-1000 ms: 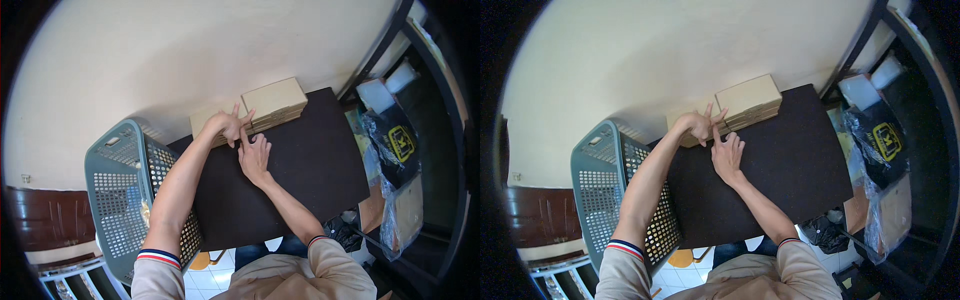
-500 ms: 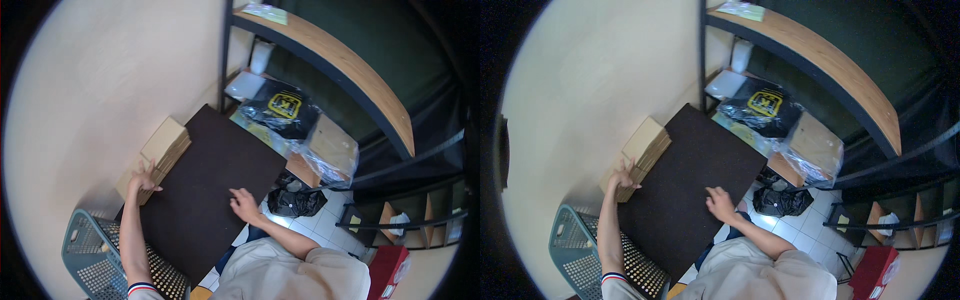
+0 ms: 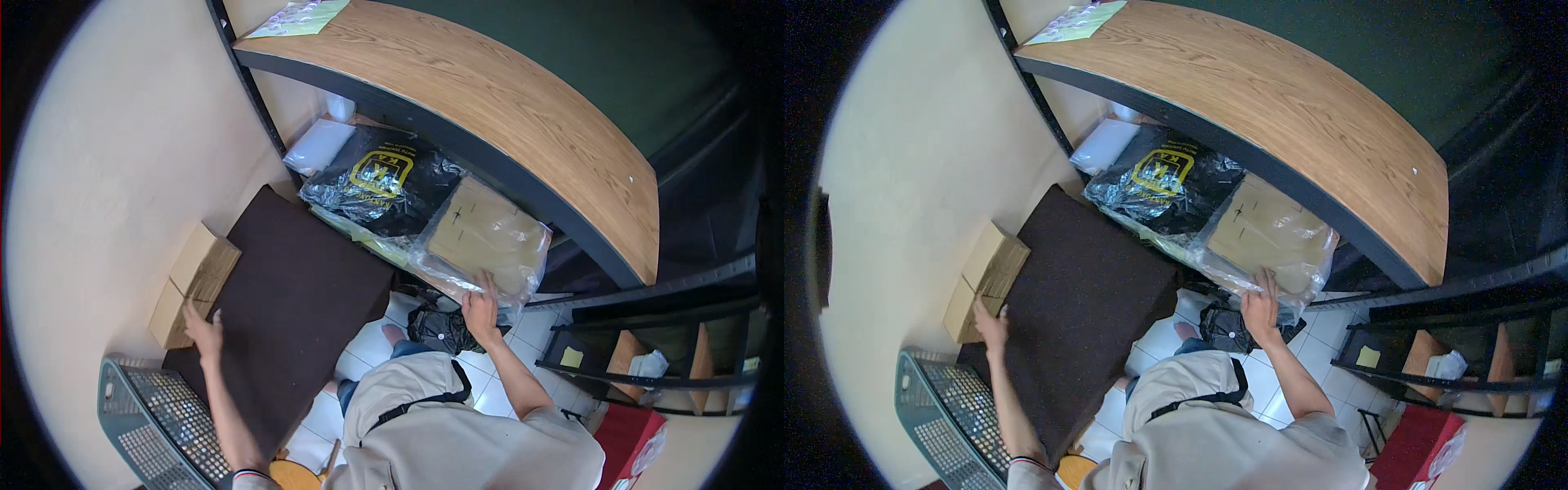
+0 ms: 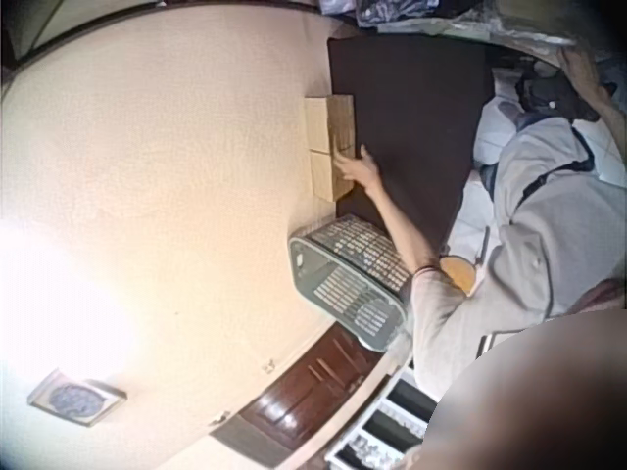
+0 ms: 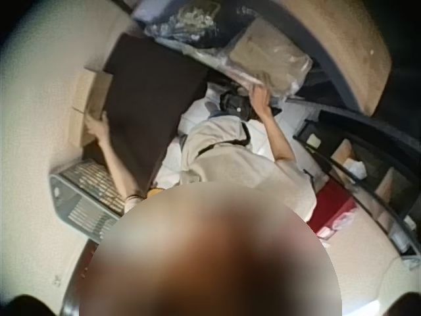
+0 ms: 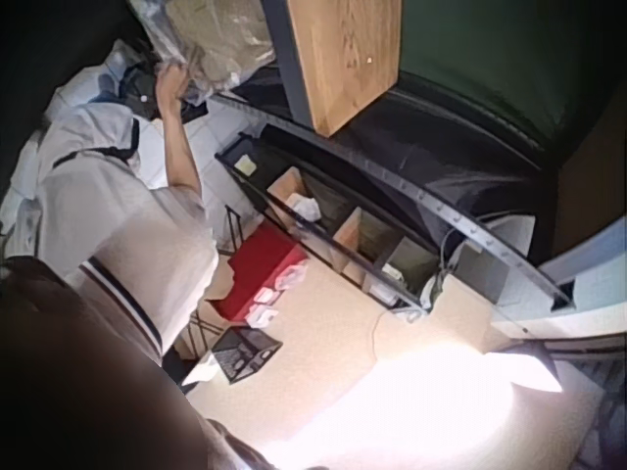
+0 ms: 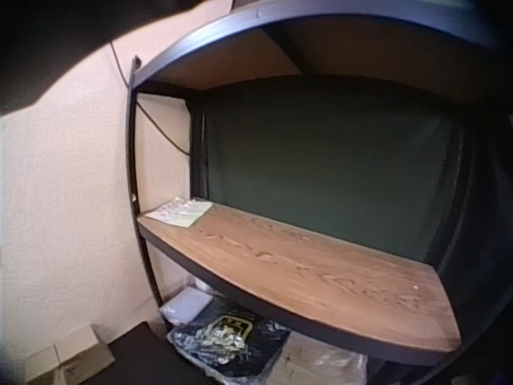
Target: Manually assemble and fold cardboard boxes for product packaging.
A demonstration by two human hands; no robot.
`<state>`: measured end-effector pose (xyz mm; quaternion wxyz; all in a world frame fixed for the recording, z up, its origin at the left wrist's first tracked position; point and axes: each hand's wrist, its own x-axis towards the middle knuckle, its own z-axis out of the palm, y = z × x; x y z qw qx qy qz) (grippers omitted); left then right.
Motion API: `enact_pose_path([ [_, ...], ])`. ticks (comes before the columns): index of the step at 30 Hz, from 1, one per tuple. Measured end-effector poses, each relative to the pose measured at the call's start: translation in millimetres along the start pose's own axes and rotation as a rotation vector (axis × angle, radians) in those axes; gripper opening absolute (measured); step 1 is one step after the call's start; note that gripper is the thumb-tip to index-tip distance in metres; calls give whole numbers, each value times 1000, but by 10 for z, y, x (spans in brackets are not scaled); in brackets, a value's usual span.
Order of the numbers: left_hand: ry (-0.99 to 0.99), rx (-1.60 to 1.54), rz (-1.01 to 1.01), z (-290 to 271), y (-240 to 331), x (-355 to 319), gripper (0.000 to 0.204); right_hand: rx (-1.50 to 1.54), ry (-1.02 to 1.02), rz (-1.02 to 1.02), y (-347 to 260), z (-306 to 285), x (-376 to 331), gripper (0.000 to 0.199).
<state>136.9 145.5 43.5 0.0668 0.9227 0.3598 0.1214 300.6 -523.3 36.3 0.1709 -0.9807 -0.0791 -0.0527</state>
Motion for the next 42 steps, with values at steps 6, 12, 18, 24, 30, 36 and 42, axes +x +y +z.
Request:
enact_pose_path([
  [6,-214,-554,23,119,1657,-1350,65,-84,5,-145,463,-146,220,65],
  [12,-362,-649,-176,340,1929,-2117,64,-111,-213,-78,574,-353,444,66],
  [18,-405,-657,-220,449,2039,-2354,66,-18,-195,-244,857,-266,560,59],
  [24,-506,-714,-202,403,2350,-2298,65,113,-93,-219,963,-219,613,51],
  [30,-475,-755,-189,379,2364,-2272,66,366,-314,-178,440,-845,959,45],
  [36,-457,-688,-123,308,2508,-2263,60,248,-282,-274,513,-723,1029,50],
  [42,-606,-727,302,332,3469,-2201,30,203,-222,-367,690,-466,872,45],
])
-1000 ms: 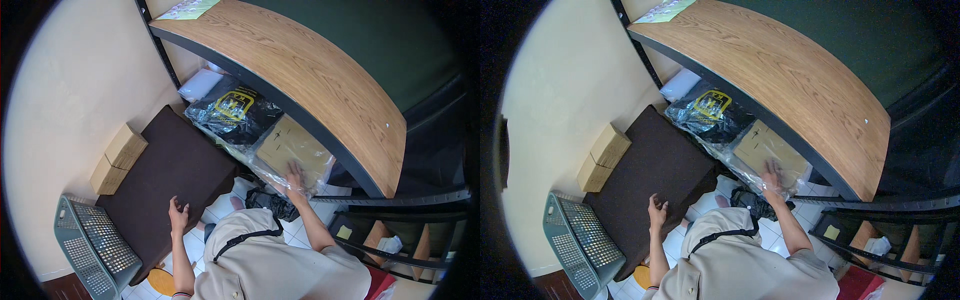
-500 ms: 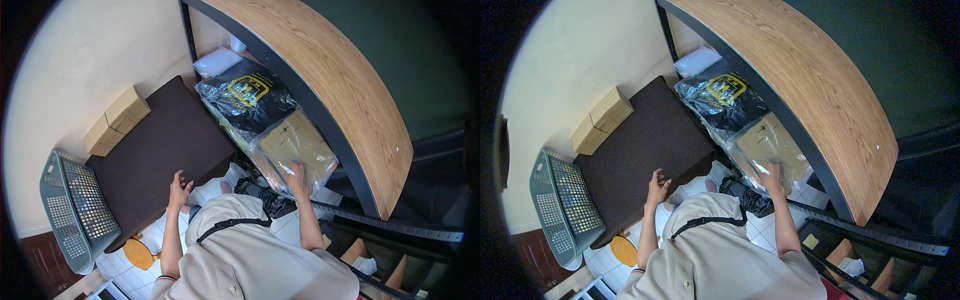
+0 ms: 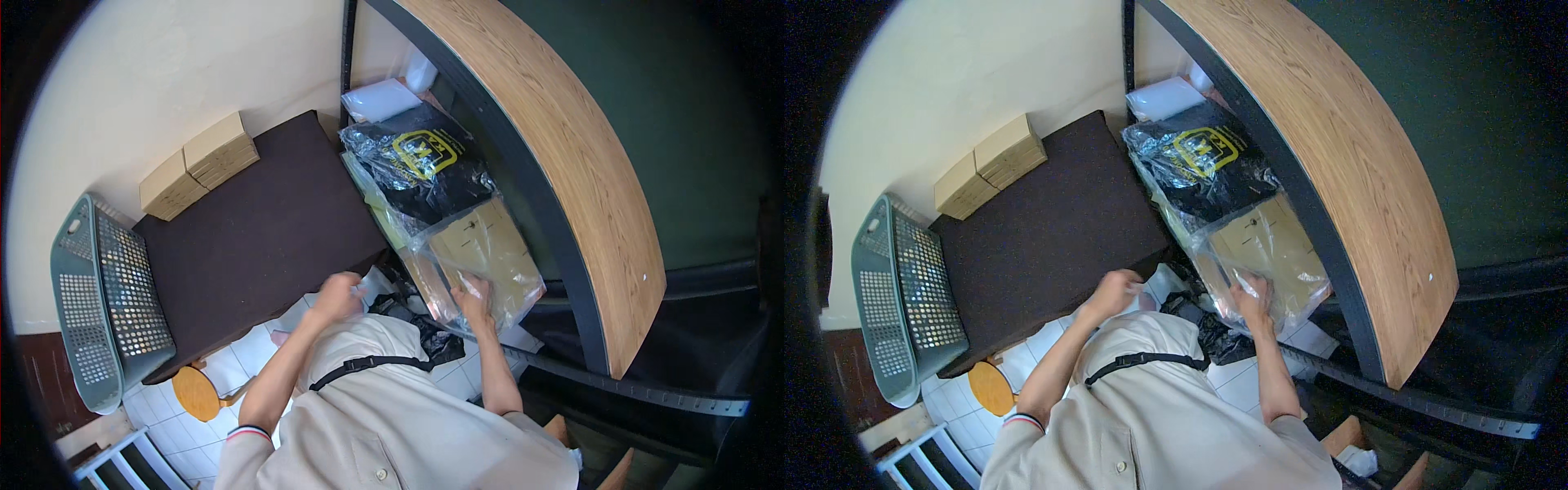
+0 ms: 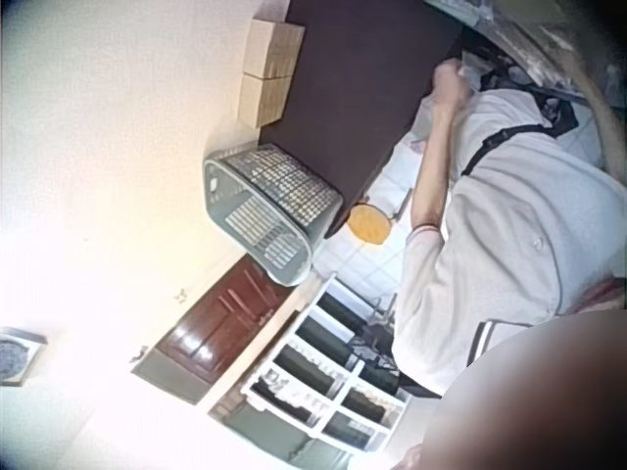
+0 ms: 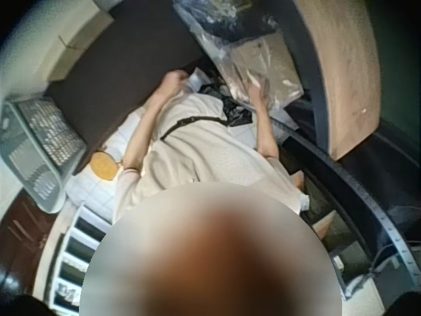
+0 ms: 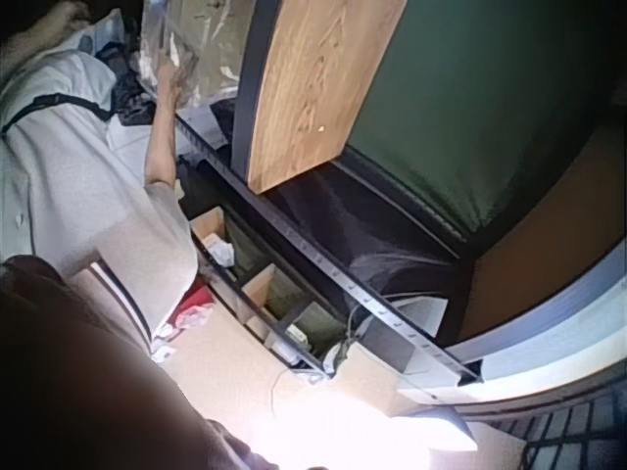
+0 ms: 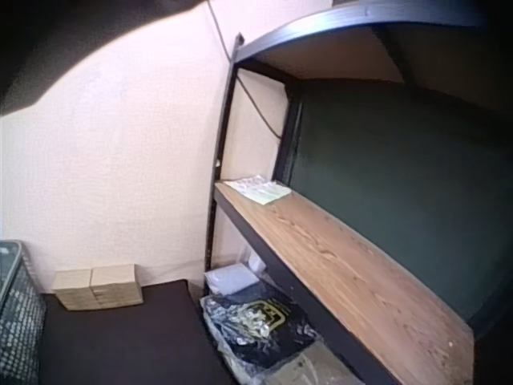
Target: Manually assemble and fold cardboard boxes for product packaging.
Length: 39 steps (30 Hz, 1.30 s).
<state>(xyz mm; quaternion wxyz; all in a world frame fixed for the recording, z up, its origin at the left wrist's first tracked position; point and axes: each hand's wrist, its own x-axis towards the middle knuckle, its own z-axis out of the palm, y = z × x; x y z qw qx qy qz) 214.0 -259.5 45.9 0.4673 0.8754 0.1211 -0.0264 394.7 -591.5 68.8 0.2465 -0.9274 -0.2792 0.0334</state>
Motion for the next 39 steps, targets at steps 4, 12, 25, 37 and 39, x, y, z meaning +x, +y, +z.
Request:
enact_pose_path([
  [4,-298,-21,178,626,606,661,40,-4,84,22,-86,161,0,37],
  [12,64,302,159,1283,994,1140,64,-58,233,337,-79,188,-313,49],
  [25,152,371,260,1281,979,1225,77,-86,331,772,-153,143,-550,87],
  [37,286,89,314,1326,999,1198,54,-40,614,643,-136,201,-680,55],
  [39,493,-121,174,1385,1040,1197,47,-18,673,619,-155,214,-710,48],
])
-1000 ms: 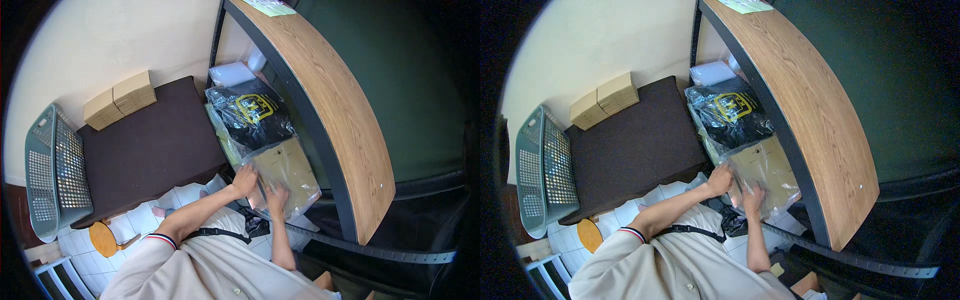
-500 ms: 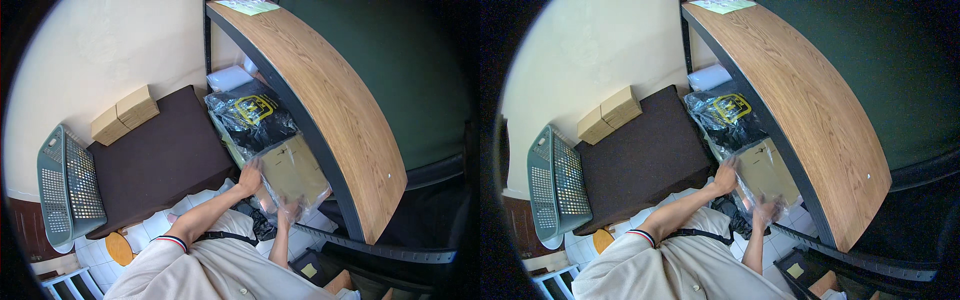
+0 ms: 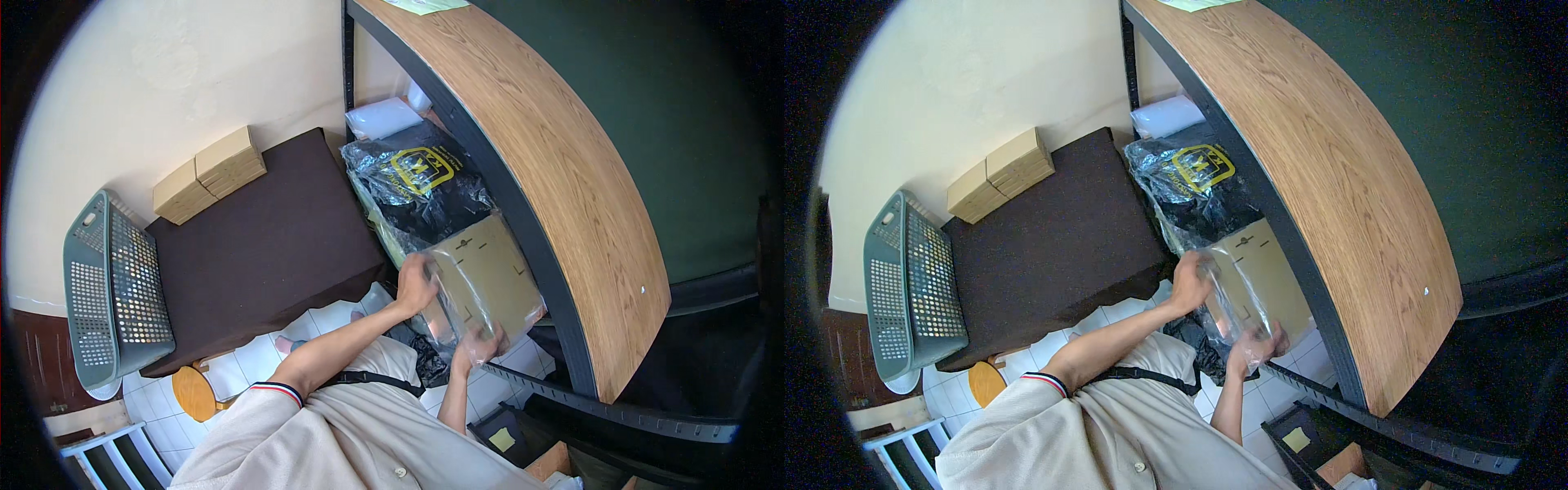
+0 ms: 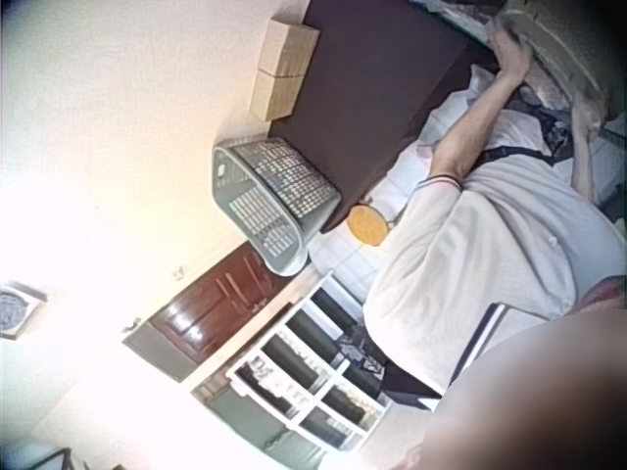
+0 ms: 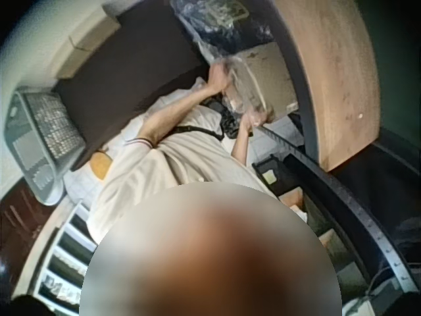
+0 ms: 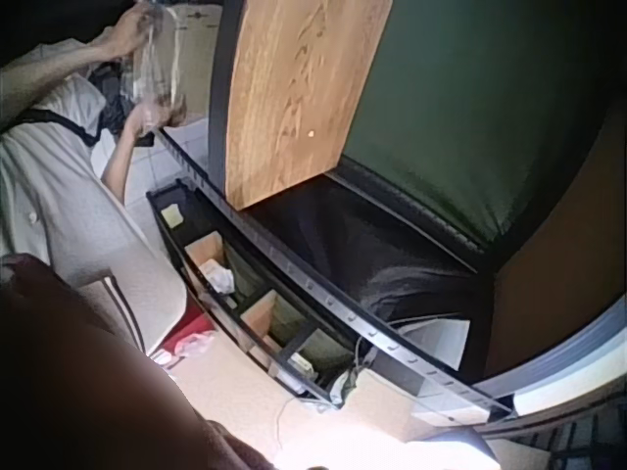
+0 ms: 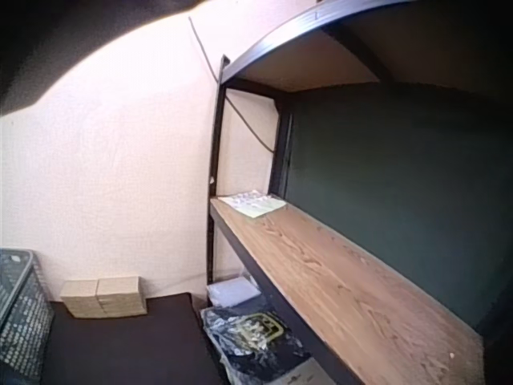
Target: Manually assemble and fold cardboard boxes for product packaging.
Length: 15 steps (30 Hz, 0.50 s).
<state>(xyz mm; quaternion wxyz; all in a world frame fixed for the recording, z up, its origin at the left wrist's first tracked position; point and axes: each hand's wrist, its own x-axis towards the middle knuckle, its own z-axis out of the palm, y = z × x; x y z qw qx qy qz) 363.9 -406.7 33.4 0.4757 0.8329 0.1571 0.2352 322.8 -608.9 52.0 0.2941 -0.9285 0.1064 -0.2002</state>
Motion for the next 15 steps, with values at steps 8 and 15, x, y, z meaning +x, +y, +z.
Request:
enact_pose_path([
  [8,266,-523,-807,291,-218,50,36,317,-1,84,-91,-47,-275,32],
  [15,-176,-715,-964,107,-269,-40,22,213,-26,-122,-11,-156,-666,47],
])
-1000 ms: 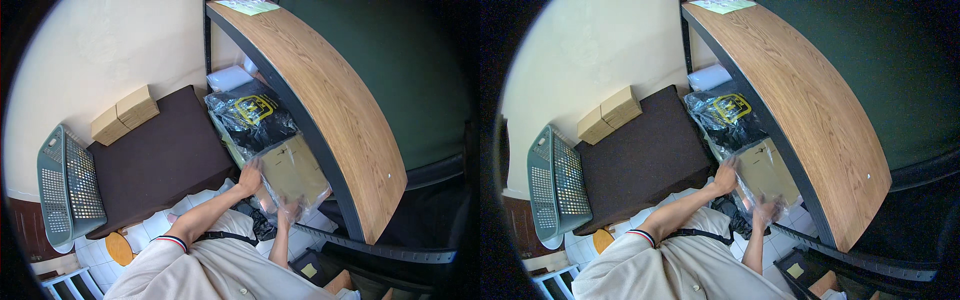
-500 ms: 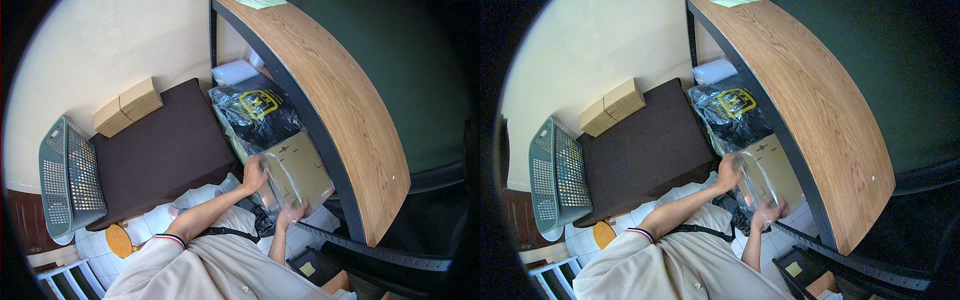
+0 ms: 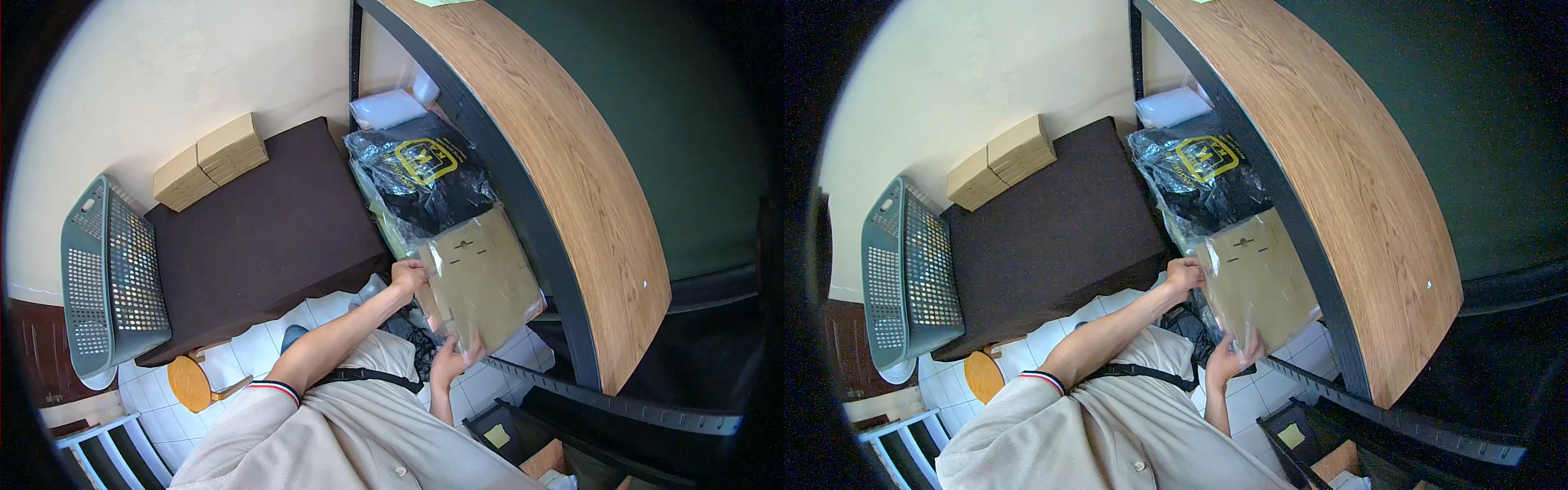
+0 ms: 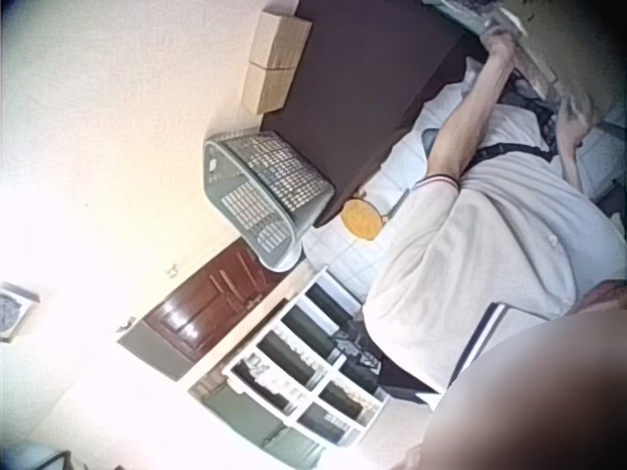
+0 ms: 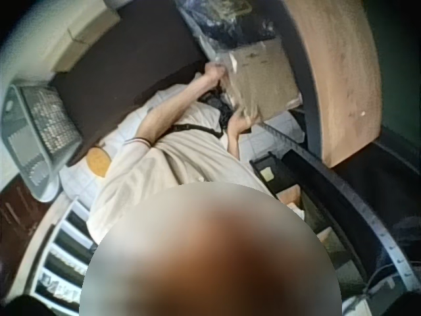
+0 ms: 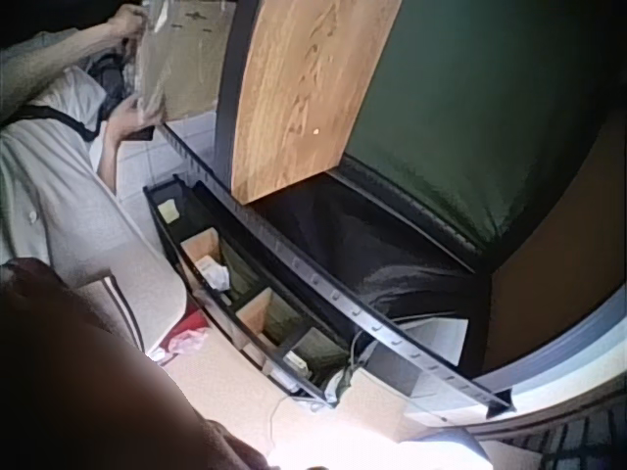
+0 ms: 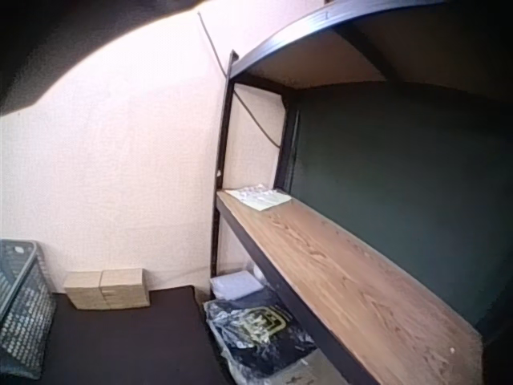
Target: Manually assemble and fold cardboard boxes for product packaging.
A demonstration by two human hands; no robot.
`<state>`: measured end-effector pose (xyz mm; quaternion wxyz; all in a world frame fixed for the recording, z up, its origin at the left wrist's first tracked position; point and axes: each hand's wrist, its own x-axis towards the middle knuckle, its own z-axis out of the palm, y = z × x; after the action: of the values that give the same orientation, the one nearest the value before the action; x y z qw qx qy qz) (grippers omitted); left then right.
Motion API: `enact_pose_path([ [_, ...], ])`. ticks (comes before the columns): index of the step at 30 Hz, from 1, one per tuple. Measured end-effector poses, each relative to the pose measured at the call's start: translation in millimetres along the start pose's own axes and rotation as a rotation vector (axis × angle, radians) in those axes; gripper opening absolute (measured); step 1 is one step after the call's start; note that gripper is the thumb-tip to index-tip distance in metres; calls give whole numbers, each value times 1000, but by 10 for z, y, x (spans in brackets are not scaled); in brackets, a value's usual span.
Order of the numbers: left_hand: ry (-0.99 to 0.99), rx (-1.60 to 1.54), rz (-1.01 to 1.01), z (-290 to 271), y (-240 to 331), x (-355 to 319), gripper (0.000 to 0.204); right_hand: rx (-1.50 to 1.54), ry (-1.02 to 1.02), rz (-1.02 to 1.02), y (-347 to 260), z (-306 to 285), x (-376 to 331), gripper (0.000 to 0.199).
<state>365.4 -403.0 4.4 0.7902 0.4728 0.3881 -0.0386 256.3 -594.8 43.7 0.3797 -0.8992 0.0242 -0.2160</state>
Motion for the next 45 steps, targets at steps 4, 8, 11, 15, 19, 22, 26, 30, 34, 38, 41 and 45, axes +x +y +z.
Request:
enact_pose_path([
  [4,-153,-79,-43,-280,-9,-102,16,-30,60,60,145,-16,-142,32],
  [8,-410,-41,-149,-715,192,-480,30,243,70,296,162,-14,-261,28],
  [11,-429,-13,-211,-932,113,-592,37,72,83,88,41,-63,-370,29],
  [15,-397,-24,-251,-1179,22,-699,34,62,-84,-17,-115,-268,-623,35],
  [19,-332,-8,-217,-1389,69,-986,29,226,-49,304,-231,-411,-954,35],
  [22,-321,42,-193,-1624,87,-1257,30,524,104,392,-8,-304,-1119,37],
  [26,-334,-32,-132,-2225,40,-1680,31,712,192,664,-285,-445,-1191,40],
  [30,-266,-105,-59,-2884,-33,-2173,32,1032,-170,974,-528,-612,-1325,38],
  [34,-163,-366,57,-3320,-273,-2586,31,1164,-709,917,-941,-502,-1559,38],
  [38,-75,-462,177,-3486,-558,-2940,30,1194,-906,848,-1401,-162,-1708,35],
  [41,-123,-386,77,-3518,-715,-3175,34,1167,-941,762,-1804,88,-1766,31],
  [45,-139,-277,124,-3703,-767,-3377,42,1090,-1041,712,-1963,625,-1721,30],
])
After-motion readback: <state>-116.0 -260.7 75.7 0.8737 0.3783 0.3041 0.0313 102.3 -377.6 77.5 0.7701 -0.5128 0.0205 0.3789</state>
